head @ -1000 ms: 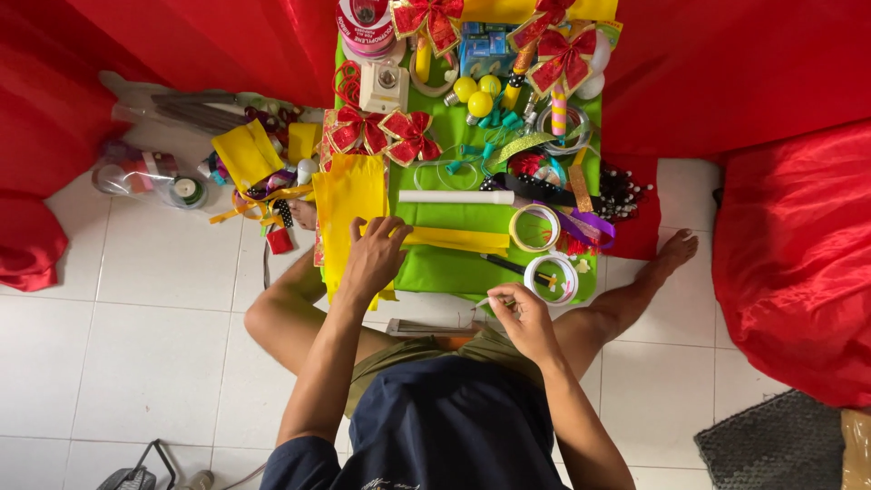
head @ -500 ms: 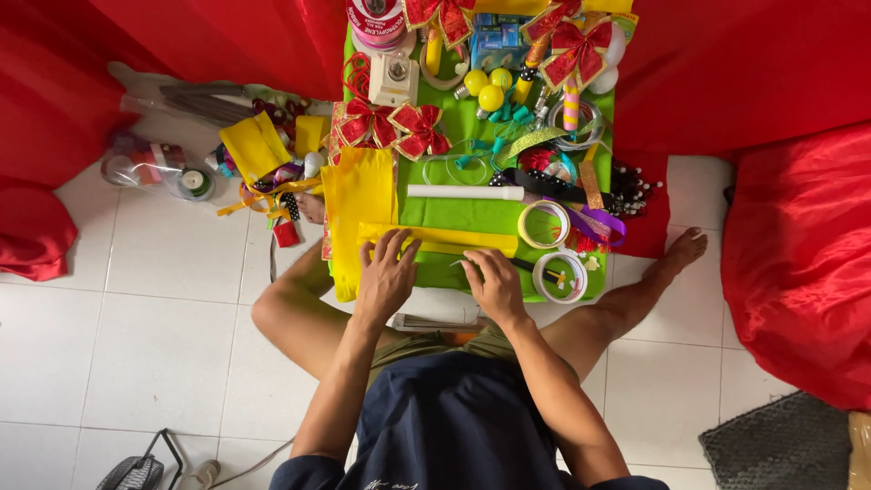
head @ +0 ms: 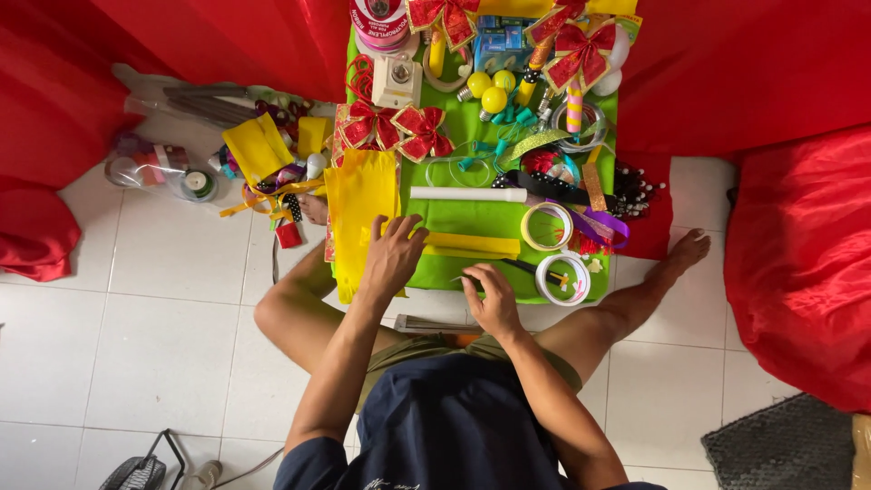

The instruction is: A person is decorating white tubes by wrapping them with yellow paper or ribbon strips, using double-sided tape and scissors.

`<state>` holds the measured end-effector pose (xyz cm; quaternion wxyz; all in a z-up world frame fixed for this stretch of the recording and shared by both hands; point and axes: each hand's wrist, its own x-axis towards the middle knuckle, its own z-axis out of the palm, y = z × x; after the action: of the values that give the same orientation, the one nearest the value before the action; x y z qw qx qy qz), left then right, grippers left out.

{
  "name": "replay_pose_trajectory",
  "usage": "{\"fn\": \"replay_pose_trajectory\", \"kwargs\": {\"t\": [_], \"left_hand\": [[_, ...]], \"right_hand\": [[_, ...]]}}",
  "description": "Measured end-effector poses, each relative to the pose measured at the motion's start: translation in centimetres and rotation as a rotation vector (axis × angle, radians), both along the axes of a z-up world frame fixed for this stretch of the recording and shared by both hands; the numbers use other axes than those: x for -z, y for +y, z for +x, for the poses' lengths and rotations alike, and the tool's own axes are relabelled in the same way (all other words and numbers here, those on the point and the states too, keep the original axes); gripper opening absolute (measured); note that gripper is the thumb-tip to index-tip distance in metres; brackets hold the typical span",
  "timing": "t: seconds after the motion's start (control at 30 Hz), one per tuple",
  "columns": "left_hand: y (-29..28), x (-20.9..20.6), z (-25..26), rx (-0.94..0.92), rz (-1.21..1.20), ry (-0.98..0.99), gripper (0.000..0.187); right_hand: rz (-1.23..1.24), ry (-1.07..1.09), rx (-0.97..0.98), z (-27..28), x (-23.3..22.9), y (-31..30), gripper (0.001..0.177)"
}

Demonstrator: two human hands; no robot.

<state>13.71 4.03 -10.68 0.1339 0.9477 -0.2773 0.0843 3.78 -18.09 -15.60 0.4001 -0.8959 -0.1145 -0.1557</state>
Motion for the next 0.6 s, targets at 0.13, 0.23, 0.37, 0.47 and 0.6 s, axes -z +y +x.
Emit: {"fn": "replay_pose_trajectory", "kwargs": {"t": [0.13, 0.23, 0.37, 0.47, 0.6], "left_hand": [[-0.2, 4.2, 1.2, 0.052, 0.043, 0.095, 0.022], [-0.1, 4.5, 1.2, 0.069, 0.083, 0.096, 0.032], [0.1, -0.7, -0.5, 0.009, 0.072, 0.153, 0.025], [0.4, -2.9, -2.2, -0.102, -0.048, 0.282, 0.029], [-0.1, -1.6, -5.6, -0.299, -0.413, 0.456, 0.033]], "right_hand": [[0.114, 0.044, 0.009, -0.5, -1.2, -0.7, 0.016], [0.176, 0.063, 0.049, -0.4, -1.5, -1.2, 0.016], [0.292, 0.115, 0.097, -0.3, -1.7, -1.5, 0.016], [0.361, 0.146, 0.132, -0.4, -0.8, -1.9, 0.016], [0.434, 0.154, 0.177, -0.6, 0.9, -2.0, 0.019]]}}
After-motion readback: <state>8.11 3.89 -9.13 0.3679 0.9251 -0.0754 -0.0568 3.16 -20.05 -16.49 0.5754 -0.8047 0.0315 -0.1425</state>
